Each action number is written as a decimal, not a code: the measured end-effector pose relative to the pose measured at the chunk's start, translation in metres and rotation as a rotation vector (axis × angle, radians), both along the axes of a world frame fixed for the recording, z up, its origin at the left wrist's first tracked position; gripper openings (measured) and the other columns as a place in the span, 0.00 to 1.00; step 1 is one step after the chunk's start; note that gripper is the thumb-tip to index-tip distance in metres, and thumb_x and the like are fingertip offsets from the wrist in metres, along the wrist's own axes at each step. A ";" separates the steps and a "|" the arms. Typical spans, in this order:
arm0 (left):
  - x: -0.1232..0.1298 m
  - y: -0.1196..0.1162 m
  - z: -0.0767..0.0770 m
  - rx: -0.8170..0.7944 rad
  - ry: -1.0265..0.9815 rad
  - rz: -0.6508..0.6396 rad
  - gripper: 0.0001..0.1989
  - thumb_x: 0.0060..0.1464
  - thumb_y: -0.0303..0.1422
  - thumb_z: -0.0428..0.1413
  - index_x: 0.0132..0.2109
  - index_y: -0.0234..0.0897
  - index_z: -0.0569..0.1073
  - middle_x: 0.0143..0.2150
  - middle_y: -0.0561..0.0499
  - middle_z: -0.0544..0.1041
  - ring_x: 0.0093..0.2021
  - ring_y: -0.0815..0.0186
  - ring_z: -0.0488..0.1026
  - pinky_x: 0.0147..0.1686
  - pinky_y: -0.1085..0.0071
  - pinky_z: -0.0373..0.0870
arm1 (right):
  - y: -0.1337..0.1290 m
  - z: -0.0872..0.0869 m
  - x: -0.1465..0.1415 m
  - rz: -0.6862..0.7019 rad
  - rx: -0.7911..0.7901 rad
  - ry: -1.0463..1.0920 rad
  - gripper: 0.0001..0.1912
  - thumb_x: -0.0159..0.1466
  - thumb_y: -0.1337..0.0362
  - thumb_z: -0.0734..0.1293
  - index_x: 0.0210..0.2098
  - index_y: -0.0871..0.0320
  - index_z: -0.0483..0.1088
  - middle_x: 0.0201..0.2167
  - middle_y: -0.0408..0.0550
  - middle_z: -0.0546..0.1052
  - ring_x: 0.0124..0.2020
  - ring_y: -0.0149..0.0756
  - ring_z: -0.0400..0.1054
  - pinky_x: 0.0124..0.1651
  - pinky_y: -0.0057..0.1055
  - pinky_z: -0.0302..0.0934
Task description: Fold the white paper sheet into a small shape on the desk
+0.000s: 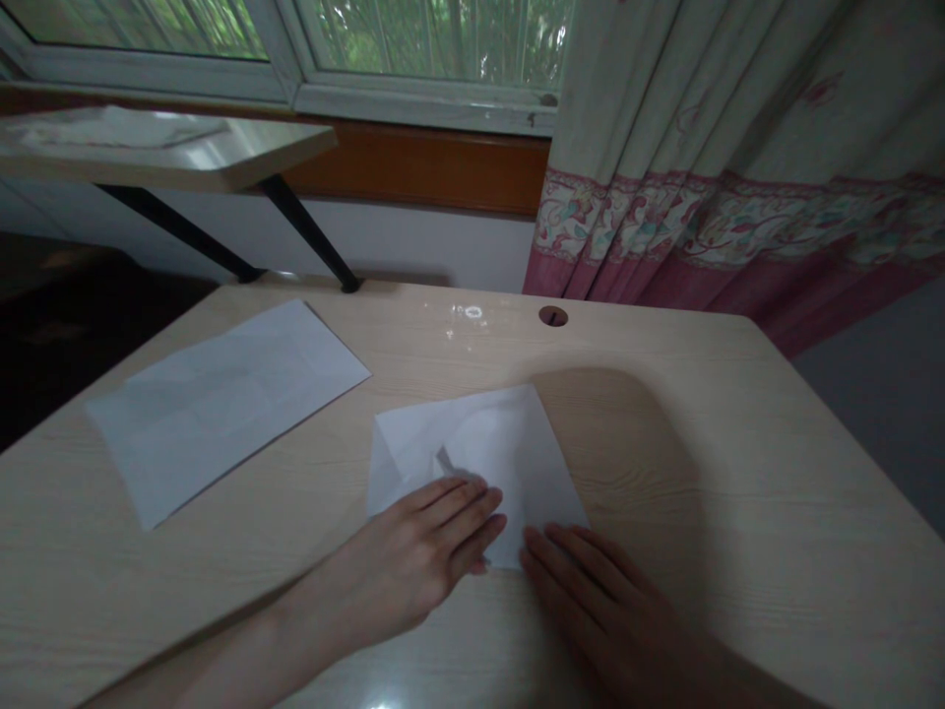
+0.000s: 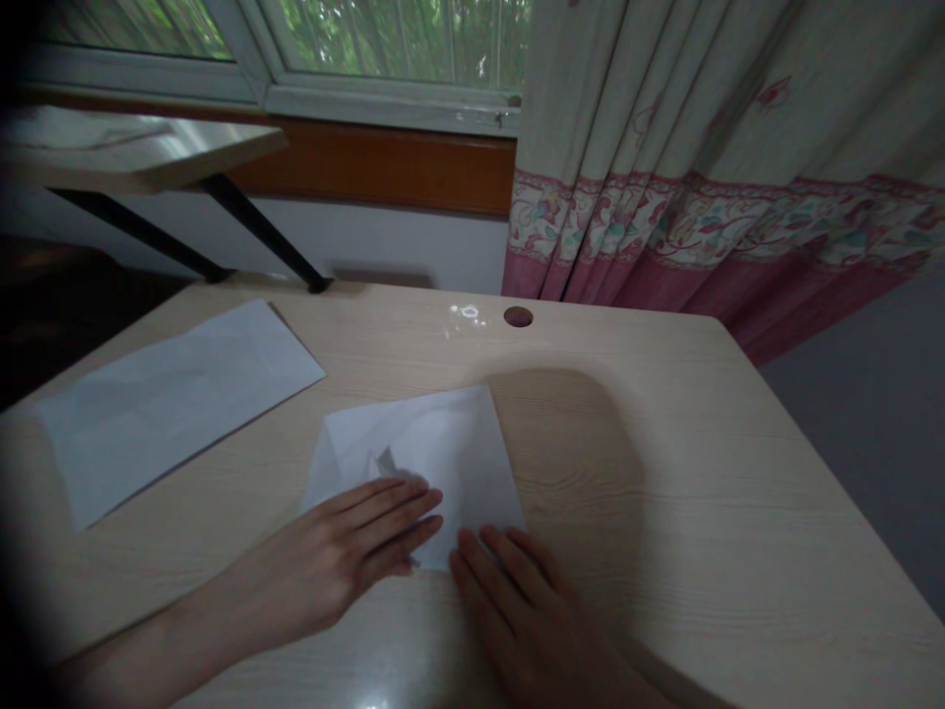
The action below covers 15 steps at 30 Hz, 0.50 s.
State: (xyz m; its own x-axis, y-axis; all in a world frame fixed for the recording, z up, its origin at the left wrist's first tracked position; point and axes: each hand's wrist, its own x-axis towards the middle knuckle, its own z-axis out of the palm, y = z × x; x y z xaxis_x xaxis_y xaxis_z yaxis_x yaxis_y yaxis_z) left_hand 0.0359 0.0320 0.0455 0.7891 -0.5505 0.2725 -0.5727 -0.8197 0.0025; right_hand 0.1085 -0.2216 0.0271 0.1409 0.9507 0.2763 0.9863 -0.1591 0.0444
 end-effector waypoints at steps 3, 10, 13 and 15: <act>0.000 -0.002 0.001 -0.020 0.003 -0.008 0.15 0.67 0.33 0.50 0.57 0.31 0.71 0.56 0.47 0.74 0.57 0.63 0.69 0.60 0.65 0.62 | 0.000 0.003 0.001 0.019 -0.045 -0.006 0.24 0.64 0.71 0.58 0.59 0.64 0.64 0.59 0.52 0.70 0.58 0.41 0.63 0.55 0.38 0.62; -0.002 -0.003 0.004 0.045 -0.008 -0.043 0.16 0.67 0.28 0.47 0.58 0.31 0.70 0.56 0.47 0.74 0.55 0.62 0.70 0.58 0.65 0.62 | 0.001 0.002 -0.001 -0.017 -0.012 0.018 0.23 0.65 0.71 0.57 0.58 0.63 0.65 0.59 0.51 0.70 0.58 0.41 0.63 0.56 0.38 0.62; -0.004 -0.004 0.004 0.077 -0.001 -0.044 0.16 0.66 0.29 0.48 0.58 0.31 0.69 0.58 0.47 0.72 0.57 0.60 0.68 0.60 0.63 0.59 | 0.002 0.002 -0.001 -0.008 -0.029 0.025 0.23 0.65 0.71 0.57 0.59 0.63 0.64 0.60 0.50 0.69 0.58 0.42 0.63 0.56 0.39 0.63; -0.006 -0.005 0.002 0.102 0.009 -0.043 0.17 0.65 0.29 0.49 0.58 0.30 0.69 0.59 0.45 0.70 0.58 0.58 0.67 0.61 0.61 0.57 | 0.000 0.005 0.001 0.010 -0.044 0.060 0.23 0.66 0.71 0.57 0.60 0.64 0.63 0.60 0.51 0.68 0.58 0.41 0.63 0.56 0.38 0.63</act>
State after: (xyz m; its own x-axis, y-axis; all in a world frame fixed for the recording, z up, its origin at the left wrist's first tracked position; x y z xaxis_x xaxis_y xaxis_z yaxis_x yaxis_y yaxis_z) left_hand 0.0304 0.0265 0.0477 0.7667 -0.6079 0.2063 -0.6073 -0.7910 -0.0738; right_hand 0.1098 -0.2217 0.0323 0.1465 0.9631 0.2256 0.9889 -0.1485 -0.0084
